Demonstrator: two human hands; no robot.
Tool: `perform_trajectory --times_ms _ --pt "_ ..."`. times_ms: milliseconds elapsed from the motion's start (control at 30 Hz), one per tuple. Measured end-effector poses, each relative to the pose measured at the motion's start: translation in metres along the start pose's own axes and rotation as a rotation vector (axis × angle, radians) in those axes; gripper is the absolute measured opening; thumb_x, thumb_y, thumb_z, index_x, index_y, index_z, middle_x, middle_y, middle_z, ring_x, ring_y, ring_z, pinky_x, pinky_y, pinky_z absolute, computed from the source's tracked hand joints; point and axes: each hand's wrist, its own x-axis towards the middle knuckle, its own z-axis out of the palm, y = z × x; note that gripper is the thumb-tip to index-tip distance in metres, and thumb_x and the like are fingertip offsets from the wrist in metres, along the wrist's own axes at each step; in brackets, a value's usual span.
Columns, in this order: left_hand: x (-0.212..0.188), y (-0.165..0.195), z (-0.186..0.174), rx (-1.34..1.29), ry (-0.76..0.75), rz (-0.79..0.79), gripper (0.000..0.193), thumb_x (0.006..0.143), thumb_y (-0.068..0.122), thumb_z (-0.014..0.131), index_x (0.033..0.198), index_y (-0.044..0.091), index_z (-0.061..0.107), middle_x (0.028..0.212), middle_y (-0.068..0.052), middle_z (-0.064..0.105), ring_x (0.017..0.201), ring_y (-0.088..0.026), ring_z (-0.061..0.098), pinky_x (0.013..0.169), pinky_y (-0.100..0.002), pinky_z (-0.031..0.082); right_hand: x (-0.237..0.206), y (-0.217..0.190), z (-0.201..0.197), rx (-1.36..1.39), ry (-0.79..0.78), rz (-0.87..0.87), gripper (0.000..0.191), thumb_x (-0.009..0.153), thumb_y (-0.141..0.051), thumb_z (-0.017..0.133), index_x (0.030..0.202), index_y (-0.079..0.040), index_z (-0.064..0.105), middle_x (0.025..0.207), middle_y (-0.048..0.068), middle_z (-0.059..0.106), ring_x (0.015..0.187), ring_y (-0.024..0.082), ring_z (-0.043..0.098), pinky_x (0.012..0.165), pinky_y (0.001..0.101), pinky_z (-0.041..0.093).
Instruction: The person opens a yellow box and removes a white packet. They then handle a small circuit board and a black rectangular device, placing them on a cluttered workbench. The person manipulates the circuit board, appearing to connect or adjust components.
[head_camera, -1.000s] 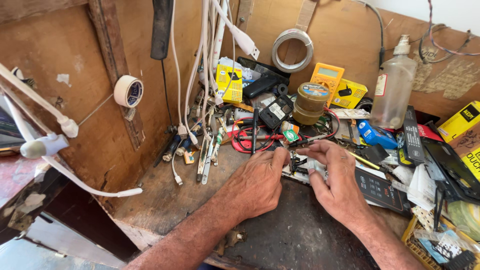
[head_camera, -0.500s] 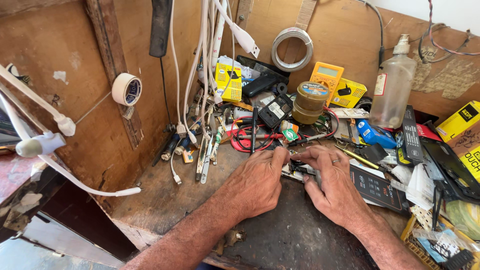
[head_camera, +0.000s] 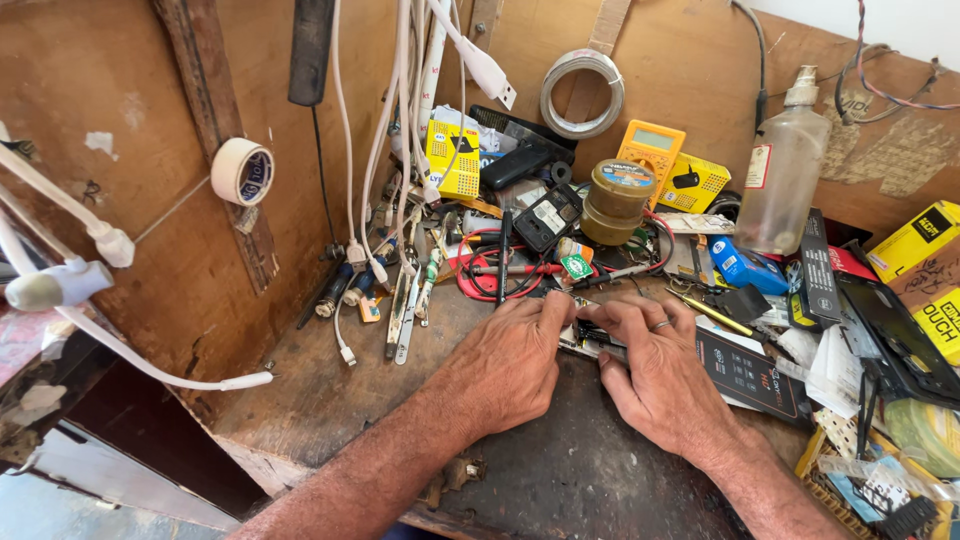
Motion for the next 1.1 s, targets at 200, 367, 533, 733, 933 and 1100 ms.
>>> perform_trajectory --times_ms 200,367,533,733,933,1100 --pt "0.0 -0.001 0.001 -0.001 0.024 0.019 0.037 0.082 -0.003 0.055 0.117 -0.003 0.046 0.103 -0.024 0.067 0.107 -0.043 0.063 0.099 -0.051 0.045 0.0 -0.003 -0.002 -0.037 -0.011 -0.012 0.052 0.081 -0.012 0.065 0.131 -0.004 0.05 0.12 0.01 0.07 0.125 0.029 0.053 0.111 0.0537 0.025" --pt "0.0 0.005 -0.003 -0.021 0.045 0.002 0.035 0.085 -0.002 0.055 0.119 -0.002 0.047 0.102 -0.026 0.067 0.104 -0.045 0.063 0.095 -0.053 0.046 0.001 -0.002 -0.004 -0.042 0.078 -0.016 0.048 0.082 -0.015 0.067 0.127 -0.007 0.054 0.122 0.013 0.066 0.127 0.03 0.051 0.111 0.0524 0.026" --pt "-0.004 0.008 -0.002 0.026 0.035 0.012 0.036 0.08 -0.002 0.056 0.115 -0.003 0.046 0.098 -0.026 0.066 0.103 -0.046 0.062 0.096 -0.054 0.045 -0.01 0.007 0.0 0.102 0.145 0.041 0.042 0.092 -0.014 0.061 0.129 0.003 0.051 0.123 0.011 0.071 0.133 0.03 0.049 0.111 0.0524 0.026" --pt "-0.001 0.006 -0.003 0.005 0.034 0.013 0.034 0.082 -0.003 0.056 0.115 -0.002 0.045 0.098 -0.025 0.066 0.103 -0.045 0.063 0.097 -0.053 0.045 0.013 0.025 -0.007 0.19 0.235 0.262 0.022 0.095 -0.022 0.067 0.104 -0.004 0.074 0.1 0.014 0.067 0.106 0.028 0.058 0.093 0.044 0.045" --pt "-0.001 0.006 -0.004 -0.001 0.003 -0.022 0.034 0.082 -0.002 0.056 0.114 -0.001 0.046 0.098 -0.023 0.066 0.105 -0.043 0.062 0.097 -0.053 0.045 0.049 0.036 -0.004 0.134 -0.038 0.266 0.024 0.083 -0.027 0.074 0.087 -0.004 0.078 0.087 0.011 0.072 0.09 0.027 0.062 0.084 0.044 0.049" --pt "-0.003 0.005 -0.006 0.0 0.021 -0.003 0.033 0.083 0.0 0.057 0.114 -0.001 0.045 0.097 -0.024 0.065 0.103 -0.043 0.062 0.097 -0.053 0.045 0.058 0.039 0.005 0.187 -0.241 0.468 0.021 0.081 -0.025 0.072 0.09 -0.006 0.078 0.085 0.008 0.076 0.084 0.022 0.07 0.083 0.0399 0.056"
